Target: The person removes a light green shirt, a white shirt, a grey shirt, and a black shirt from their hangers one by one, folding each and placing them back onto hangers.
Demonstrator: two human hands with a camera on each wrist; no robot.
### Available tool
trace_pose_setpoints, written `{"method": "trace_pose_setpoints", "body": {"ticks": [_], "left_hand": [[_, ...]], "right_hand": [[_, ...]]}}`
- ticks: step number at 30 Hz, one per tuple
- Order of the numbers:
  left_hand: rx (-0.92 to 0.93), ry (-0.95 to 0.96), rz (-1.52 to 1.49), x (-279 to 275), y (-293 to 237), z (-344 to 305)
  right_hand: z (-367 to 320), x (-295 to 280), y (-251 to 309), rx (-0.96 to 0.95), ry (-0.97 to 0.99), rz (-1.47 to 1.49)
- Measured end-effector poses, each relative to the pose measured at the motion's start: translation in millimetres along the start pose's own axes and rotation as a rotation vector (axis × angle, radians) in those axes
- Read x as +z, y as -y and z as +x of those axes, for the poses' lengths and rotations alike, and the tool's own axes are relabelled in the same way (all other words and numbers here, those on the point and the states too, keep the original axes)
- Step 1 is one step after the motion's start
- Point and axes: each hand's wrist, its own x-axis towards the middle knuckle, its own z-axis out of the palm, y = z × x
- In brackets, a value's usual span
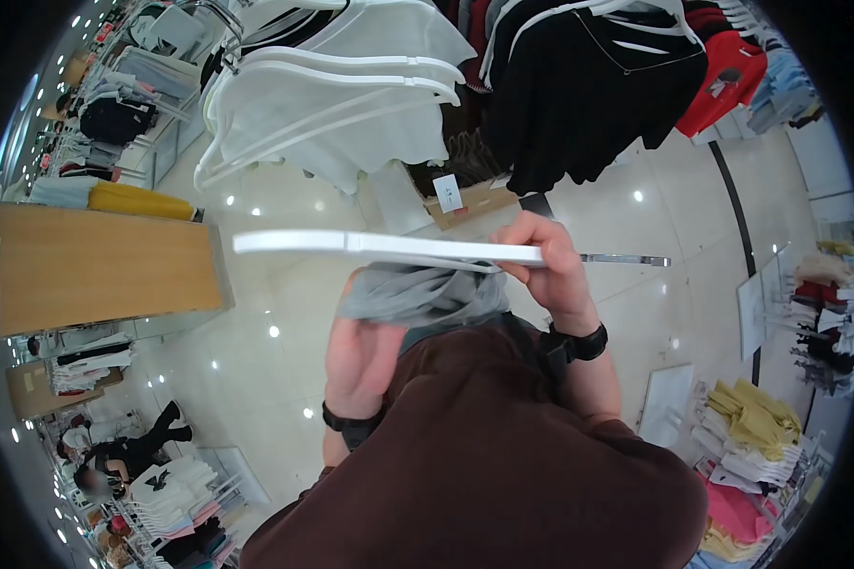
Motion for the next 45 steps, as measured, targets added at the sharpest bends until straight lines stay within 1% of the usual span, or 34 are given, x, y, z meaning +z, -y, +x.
{"method": "trace_pose_setpoints", "body": {"ticks": [2, 3, 4, 6, 7, 8, 10, 11, 13, 14, 16, 17, 18, 19, 20, 21, 24, 25, 26, 27, 28, 29, 31, 32, 34, 35, 37, 39, 42, 45], "left_hand": [[0.070, -0.020, -0.076, 11.8, -11.4, -17.2], [0.083, -0.011, -0.058, 13.0, -15.0, -22.2], [0.076, -0.011, -0.053, 11.8, -16.0, -26.0], [0.109, 0.063, -0.184, 10.6, -18.5, -31.5], [0.102, -0.045, -0.141, 17.3, -21.5, -32.0], [0.099, -0.042, -0.136, 15.1, -21.2, -29.2], [0.237, -0.117, 0.122, 2.2, -19.6, -21.0], [0.234, -0.114, 0.123, -5.2, -19.9, -16.1], [0.185, -0.205, 0.269, -20.6, -17.2, -6.9], [0.190, -0.205, 0.268, -26.1, -13.9, -1.4], [0.189, -0.354, 0.441, -40.3, -5.7, 5.3], [0.188, -0.406, 0.560, -55.8, -0.8, 9.2], [0.191, -0.415, 0.560, -76.7, 6.0, 13.2], [0.179, -0.424, 0.608, -98.3, 13.9, 17.0], [0.170, -0.428, 0.658, -108.7, 16.4, 19.1], [0.121, -0.459, 0.512, -100.4, 16.0, 15.5], [0.075, -0.504, 0.565, -113.5, 15.2, 13.3], [0.133, -0.509, 0.643, -116.5, 16.9, 14.9], [0.134, -0.510, 0.640, -119.5, 17.8, 14.5], [0.149, -0.468, 0.737, -118.2, 16.8, 14.6], [0.162, -0.426, 0.834, -117.4, 16.2, 13.8], [0.161, -0.431, 0.832, -117.9, 18.4, 15.0], [0.207, -0.372, 1.002, -115.2, 27.9, 21.9], [0.207, -0.372, 1.003, -113.0, 33.2, 23.0], [0.134, -0.373, 1.180, -102.6, 40.3, 26.1], [0.148, -0.367, 1.257, -100.2, 41.8, 26.4], [0.135, -0.350, 1.314, -87.4, 42.7, 25.1], [0.123, -0.337, 1.371, -74.7, 43.1, 24.5], [0.123, -0.286, 1.442, -56.9, 42.9, 23.0], [0.173, -0.240, 1.495, -34.5, 34.9, 17.3]], "right_hand": [[-8.8, -12.8, -3.4, 0.066, 0.109, 0.004], [-12.3, -16.1, -3.9, 0.100, 0.145, 0.008], [-18.4, -18.0, -3.6, 0.096, 0.138, 0.011], [-29.9, -17.1, -3.9, 0.198, 0.080, -0.075], [-35.3, -22.8, -5.6, 0.192, 0.074, -0.104], [-41.2, -28.7, -2.6, 0.187, 0.071, -0.102], [-53.8, -38.9, 4.2, 0.241, 0.040, -0.214], [-59.0, -41.2, 7.1, 0.239, 0.037, -0.215], [-69.3, -43.9, 14.3, 0.325, 0.001, -0.338], [-69.8, -45.0, 16.3, 0.366, -0.010, -0.401], [-67.8, -43.9, 15.0, 0.405, -0.002, -0.401], [-64.9, -40.7, 13.1, 0.409, 0.003, -0.540], [-61.6, -37.0, 11.9, 0.409, 0.008, -0.680], [-58.1, -33.6, 12.8, 0.412, 0.017, -0.676], [-52.8, -29.8, 15.1, 0.420, 0.064, -0.695], [-47.7, -25.9, 17.5, 0.426, 0.110, -0.715], [-36.0, -15.7, 22.9, 0.464, 0.133, -0.774], [-33.3, -14.7, 21.9, 0.464, 0.134, -0.775], [-31.7, -13.1, 21.5, 0.458, 0.138, -0.858], [-29.8, -11.8, 20.7, 0.451, 0.143, -0.939], [-28.8, -9.4, 19.4, 0.455, 0.148, -0.938], [-28.3, -7.2, 17.2, 0.421, 0.150, -0.978], [-26.8, -4.9, 12.2, 0.385, 0.151, -1.017], [-26.3, -4.7, 9.3, 0.365, 0.133, -1.034], [-23.7, -1.9, 9.5, 0.342, 0.106, -1.054], [-22.5, 2.1, 12.2, 0.372, 0.130, -1.052], [-22.0, 3.7, 14.2, 0.401, 0.147, -1.050], [-20.9, 1.2, 12.6, 0.390, 0.220, -1.113], [-21.6, -2.2, 12.3, 0.351, 0.160, -1.025], [-20.2, -0.9, 26.3, 0.340, 0.160, -0.993]]}}
